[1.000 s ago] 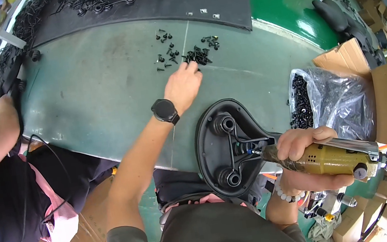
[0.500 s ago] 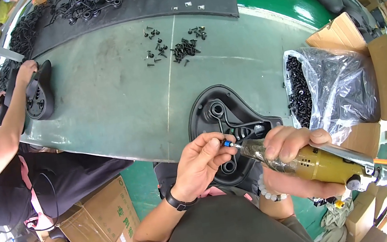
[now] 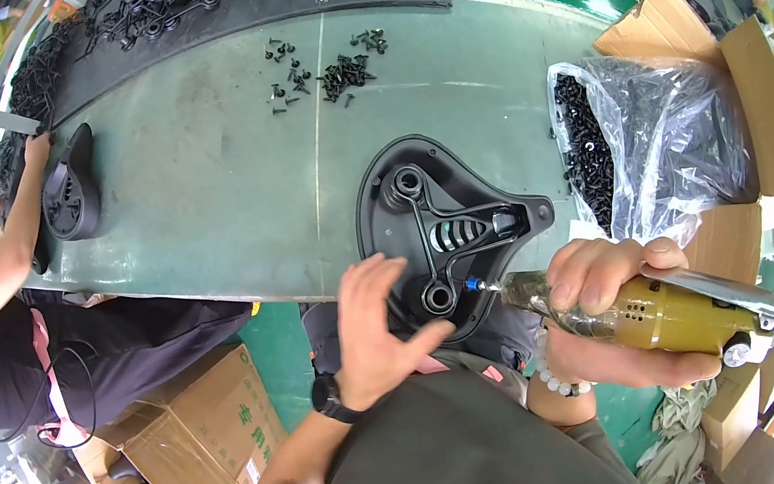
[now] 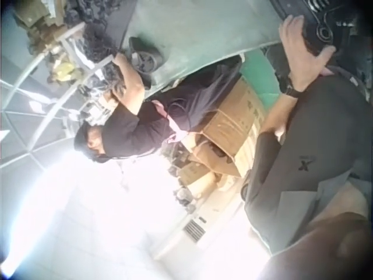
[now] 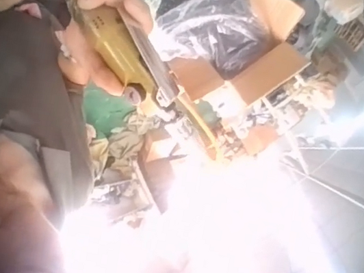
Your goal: Assembling the base and frame components onto bicycle seats using a pneumatic screwdriver.
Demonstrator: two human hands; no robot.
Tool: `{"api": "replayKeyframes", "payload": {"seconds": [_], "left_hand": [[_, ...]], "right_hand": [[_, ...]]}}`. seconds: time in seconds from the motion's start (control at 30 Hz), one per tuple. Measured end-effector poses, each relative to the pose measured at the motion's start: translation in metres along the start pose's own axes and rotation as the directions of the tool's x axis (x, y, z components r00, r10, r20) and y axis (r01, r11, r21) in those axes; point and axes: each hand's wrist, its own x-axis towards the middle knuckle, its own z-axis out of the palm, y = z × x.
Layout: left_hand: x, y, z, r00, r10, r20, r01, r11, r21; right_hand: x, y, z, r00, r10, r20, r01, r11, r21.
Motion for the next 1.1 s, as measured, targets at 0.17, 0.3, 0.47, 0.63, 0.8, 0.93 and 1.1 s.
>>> {"api": "replayKeyframes", "payload": {"seconds": [0.17,0.3,0.47,0.63,0.8,0.93,1.1], "left_hand": [[-0.002,-0.026,0.034,0.995,0.087,0.051,-0.092,0.990,0.106],[0.019,-0.041,0.024,0.984,0.129,0.122,-0.131,0.991,0.011],[0.018,-0.048,0.027,0.984,0.159,0.077,-0.160,0.987,0.014],[0.022,-0.035,0.025,0.998,0.062,0.024,-0.062,0.998,0.014],[0.022,-0.039,0.033,0.998,0.058,-0.027,-0.058,0.998,0.016],[0.022,-0.043,0.040,0.994,0.082,-0.070,-0.084,0.996,-0.014],[0.023,-0.043,0.040,0.990,0.109,-0.088,-0.109,0.994,-0.001]], "right_hand": [[-0.011,0.006,-0.001,0.999,0.010,0.053,-0.011,1.000,0.014],[-0.017,0.006,0.004,0.994,0.098,-0.049,-0.100,0.994,-0.045],[-0.010,0.008,-0.015,0.991,0.087,0.105,-0.086,0.996,-0.012],[-0.007,0.014,-0.010,0.996,0.088,0.022,-0.090,0.990,0.108],[0.008,0.022,0.001,0.977,0.171,-0.127,-0.165,0.985,0.059],[0.010,0.025,-0.002,0.932,0.253,-0.258,-0.240,0.967,0.082],[0.006,0.035,0.000,0.979,0.172,0.114,-0.173,0.985,0.004]]}}
